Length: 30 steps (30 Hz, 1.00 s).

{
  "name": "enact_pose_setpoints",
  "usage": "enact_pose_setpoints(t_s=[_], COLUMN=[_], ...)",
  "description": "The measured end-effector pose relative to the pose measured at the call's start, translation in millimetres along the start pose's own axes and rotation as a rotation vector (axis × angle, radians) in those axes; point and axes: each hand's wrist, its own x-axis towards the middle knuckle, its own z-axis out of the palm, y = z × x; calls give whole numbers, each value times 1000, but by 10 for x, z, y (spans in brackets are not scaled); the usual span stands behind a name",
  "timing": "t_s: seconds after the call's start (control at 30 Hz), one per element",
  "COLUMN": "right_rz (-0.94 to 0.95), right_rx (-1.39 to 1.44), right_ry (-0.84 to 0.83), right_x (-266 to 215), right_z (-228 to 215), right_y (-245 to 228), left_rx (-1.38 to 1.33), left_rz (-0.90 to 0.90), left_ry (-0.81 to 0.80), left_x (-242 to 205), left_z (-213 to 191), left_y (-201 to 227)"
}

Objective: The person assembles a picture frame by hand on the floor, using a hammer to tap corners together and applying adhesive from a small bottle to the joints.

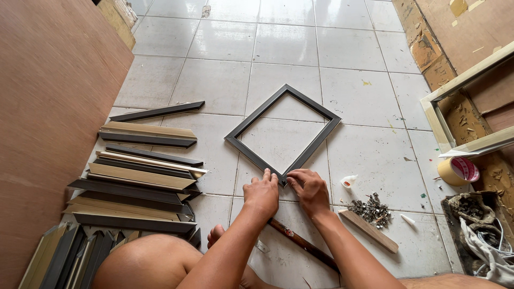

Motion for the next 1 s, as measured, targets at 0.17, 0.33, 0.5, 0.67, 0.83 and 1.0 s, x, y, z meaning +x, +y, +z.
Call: enact_pose_setpoints(t_s=[0.17,0.33,0.5,0.67,0.83,1.0], right_rz=[189,8,184,135,50,-21], right_rx=[119,-513,-83,36,-135,-101], right_ry=[-285,-640,-412,-56,-47,134], right_x=[-357,-651,-646,-669,-757,-691], right_z=[-434,-307,-364,-585,-538,-362], right_y=[-488,-614,-409,-475,-585,-600], left_rx=[-41,-64,-110,-167,-142,-103], left_rz=[9,-63,-116,-90,-75,-88], left_ry=[77,138,154,139,-19,-74], left_x=[19,80,71,-54,-26,-90], left_z=[-58,-111,-211,-226,-79,-207], left_y=[-40,-86,-174,-177,-129,-99])
